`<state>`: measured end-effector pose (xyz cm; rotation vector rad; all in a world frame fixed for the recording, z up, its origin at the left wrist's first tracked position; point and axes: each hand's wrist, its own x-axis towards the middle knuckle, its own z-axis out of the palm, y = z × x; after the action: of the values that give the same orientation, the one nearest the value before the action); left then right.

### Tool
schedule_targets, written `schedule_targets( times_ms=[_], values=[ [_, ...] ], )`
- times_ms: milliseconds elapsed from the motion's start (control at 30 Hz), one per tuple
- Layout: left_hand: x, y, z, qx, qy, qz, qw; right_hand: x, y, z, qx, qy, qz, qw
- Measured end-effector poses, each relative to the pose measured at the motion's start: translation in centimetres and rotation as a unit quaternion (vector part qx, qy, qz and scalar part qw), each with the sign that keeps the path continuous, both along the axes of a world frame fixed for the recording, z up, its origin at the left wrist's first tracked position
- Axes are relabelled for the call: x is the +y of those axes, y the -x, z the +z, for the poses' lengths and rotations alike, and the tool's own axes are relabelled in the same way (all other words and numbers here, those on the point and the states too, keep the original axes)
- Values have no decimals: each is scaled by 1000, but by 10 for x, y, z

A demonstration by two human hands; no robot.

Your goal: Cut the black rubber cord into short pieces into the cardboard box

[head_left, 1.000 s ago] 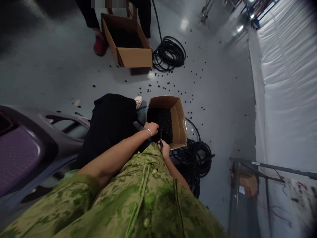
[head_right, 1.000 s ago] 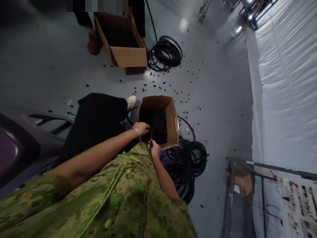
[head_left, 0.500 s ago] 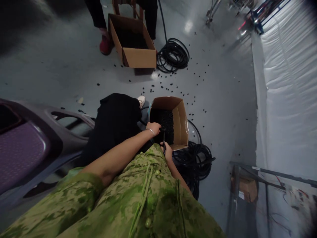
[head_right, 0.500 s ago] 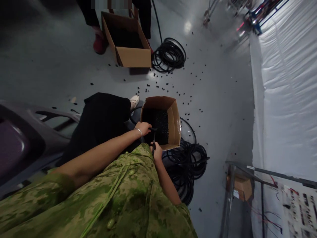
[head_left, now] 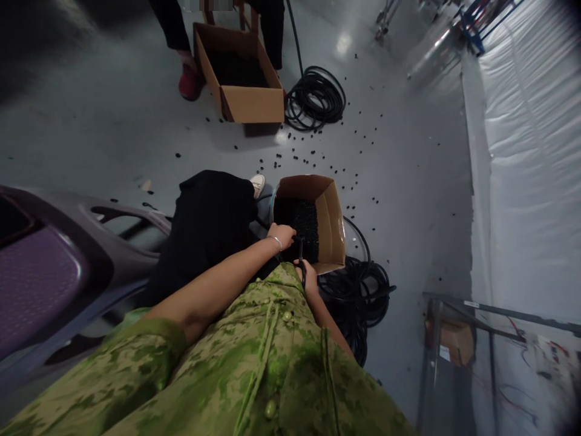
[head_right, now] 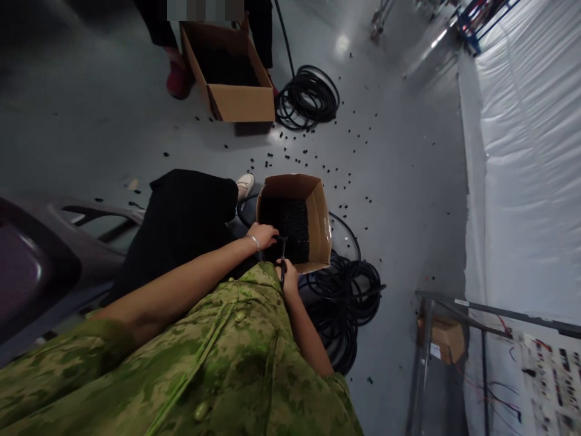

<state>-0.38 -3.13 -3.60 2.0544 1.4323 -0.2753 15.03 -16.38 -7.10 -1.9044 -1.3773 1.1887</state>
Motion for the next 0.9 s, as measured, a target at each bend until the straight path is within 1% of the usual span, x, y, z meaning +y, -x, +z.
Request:
schedule_targets(
  times_ms=[133, 300, 433, 667, 900],
  values=[
    [0, 0, -5, -4, 1, -8, 1000, -1, 1, 1, -7, 0, -9, 1000],
    [-1, 0, -10, 2, 3, -36, 999, -2, 2, 0, -5, 11, -12, 1000],
    [-3, -1, -9, -12, -1, -49, 999, -3, 3, -1, 2, 11, -18, 1000],
    [-3, -1, -4, -21, 9, -45, 999, -5, 3, -3, 1, -4, -27, 1000],
    [-3, -1, -4, -22, 6, -33, 999, -4, 3, -4, -4, 2, -24, 1000]
  ],
)
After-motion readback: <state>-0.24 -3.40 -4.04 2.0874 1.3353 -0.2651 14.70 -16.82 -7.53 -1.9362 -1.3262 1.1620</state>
